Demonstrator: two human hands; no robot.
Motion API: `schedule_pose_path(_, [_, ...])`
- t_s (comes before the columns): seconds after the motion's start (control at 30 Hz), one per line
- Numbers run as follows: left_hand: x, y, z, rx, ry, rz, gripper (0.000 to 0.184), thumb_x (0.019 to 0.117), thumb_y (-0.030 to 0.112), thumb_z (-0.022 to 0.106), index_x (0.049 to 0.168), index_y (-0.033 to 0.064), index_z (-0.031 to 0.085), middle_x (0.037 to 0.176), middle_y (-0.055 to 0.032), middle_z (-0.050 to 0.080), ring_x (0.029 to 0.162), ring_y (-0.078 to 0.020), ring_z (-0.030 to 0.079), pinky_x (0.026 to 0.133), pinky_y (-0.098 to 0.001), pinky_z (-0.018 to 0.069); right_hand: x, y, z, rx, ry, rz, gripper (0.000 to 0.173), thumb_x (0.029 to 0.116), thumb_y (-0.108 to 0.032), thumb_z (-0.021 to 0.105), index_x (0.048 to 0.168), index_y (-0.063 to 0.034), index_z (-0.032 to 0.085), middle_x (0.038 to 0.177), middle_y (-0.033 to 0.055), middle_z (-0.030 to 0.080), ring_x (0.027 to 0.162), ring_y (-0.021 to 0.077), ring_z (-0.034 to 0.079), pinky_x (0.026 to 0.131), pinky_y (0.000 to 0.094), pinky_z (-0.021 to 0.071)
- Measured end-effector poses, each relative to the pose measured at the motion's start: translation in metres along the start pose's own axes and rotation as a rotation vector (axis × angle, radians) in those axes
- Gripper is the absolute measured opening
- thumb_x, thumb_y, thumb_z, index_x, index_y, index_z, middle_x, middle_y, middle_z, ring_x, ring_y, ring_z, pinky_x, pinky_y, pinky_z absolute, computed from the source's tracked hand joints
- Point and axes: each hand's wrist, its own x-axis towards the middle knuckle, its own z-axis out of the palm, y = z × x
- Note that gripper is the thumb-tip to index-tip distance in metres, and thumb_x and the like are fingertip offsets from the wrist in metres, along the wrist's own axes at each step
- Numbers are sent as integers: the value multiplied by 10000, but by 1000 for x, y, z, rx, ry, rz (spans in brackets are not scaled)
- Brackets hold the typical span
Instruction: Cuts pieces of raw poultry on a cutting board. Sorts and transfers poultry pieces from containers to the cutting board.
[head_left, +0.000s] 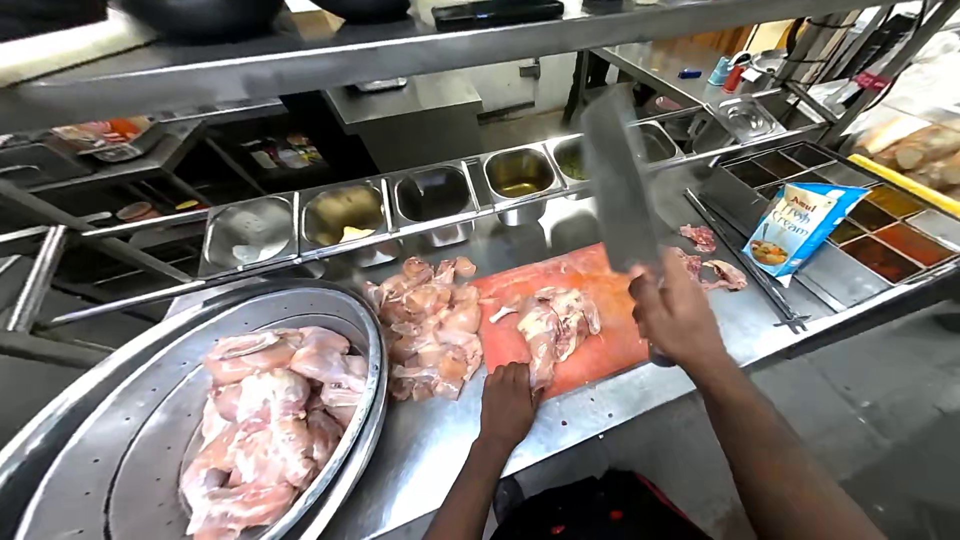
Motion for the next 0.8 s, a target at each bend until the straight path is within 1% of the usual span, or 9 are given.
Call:
schedule_pose_path(0.1, [2,0,0,4,-40,-14,515,1002,498,496,1170,52,691,1180,-125,707,1120,-315,662,941,-482,521,-5,19,39,88,228,-54,496,1093,-374,353,1449,-30,393,720,86,588,507,241,586,464,481,549])
schedule_pose_path(0.17, [1,-1,-1,-12,-51,-12,524,999,503,514,1189,47,689,1189,-133,705,1132,-325,657,948,-490,518,-26,42,75,-90,-58,84,440,1076,-275,412,1385,38,437,775,164,643,638,314,669,602,527,580])
schedule_pose_path(0.23, [-4,-2,-1,-23,-42,-1,511,981,489,555,1187,41,687,1172,-143,705,1123,-342,657,931,-506,522,-30,49,92,-209,-534,302,379,1096,-283,420,1380,-36,465,927,192,673,824,348,702,771,542,571])
schedule_pose_path(0.3, [-6,-4,-1,-19,-30,9,488,977,470,561,1203,56,683,1176,-138,702,1123,-343,656,926,-513,525,-22,42,82,-207,-662,334,356,1100,-293,420,1371,-72,484,925,177,662,786,320,695,741,511,575])
schedule_pose_path(0.5, [-6,-8,-13,-234,-88,-80,604,986,549,471,1332,80,629,1281,-114,670,1197,-302,624,1006,-507,494,-2,61,33,-340,-155,225,317,1086,-253,457,1312,-36,506,794,191,665,713,391,696,639,581,564])
schedule_pose_path(0.63, [30,3,-30,-371,209,-109,794,880,583,649,1444,34,544,1454,-206,553,1348,-368,535,1111,-545,454,6,101,30,-642,-197,314,324,1074,-260,475,1318,-48,505,1017,214,693,875,419,720,725,593,580])
schedule_pose_path(0.7, [60,19,-49,-277,8,-159,778,888,575,657,1527,164,486,1599,-146,415,1423,-362,455,1133,-549,421,4,119,39,-724,-300,362,355,1047,-232,499,1366,-74,509,1131,215,677,934,419,713,757,586,580])
schedule_pose_path(0.73, [76,27,-57,-236,-140,-205,774,888,567,649,1558,237,446,1649,-110,343,1392,-361,486,1078,-559,470,3,126,45,-750,-347,369,367,1033,-220,515,1372,-79,508,1170,216,667,961,421,709,766,583,581])
schedule_pose_path(0.8, [99,38,-59,-214,-310,-261,853,841,596,685,1568,233,426,1691,-111,240,1235,-395,598,936,-588,547,3,126,53,-780,-415,353,451,999,-219,568,1423,-82,500,1323,234,603,1112,446,656,826,596,570])
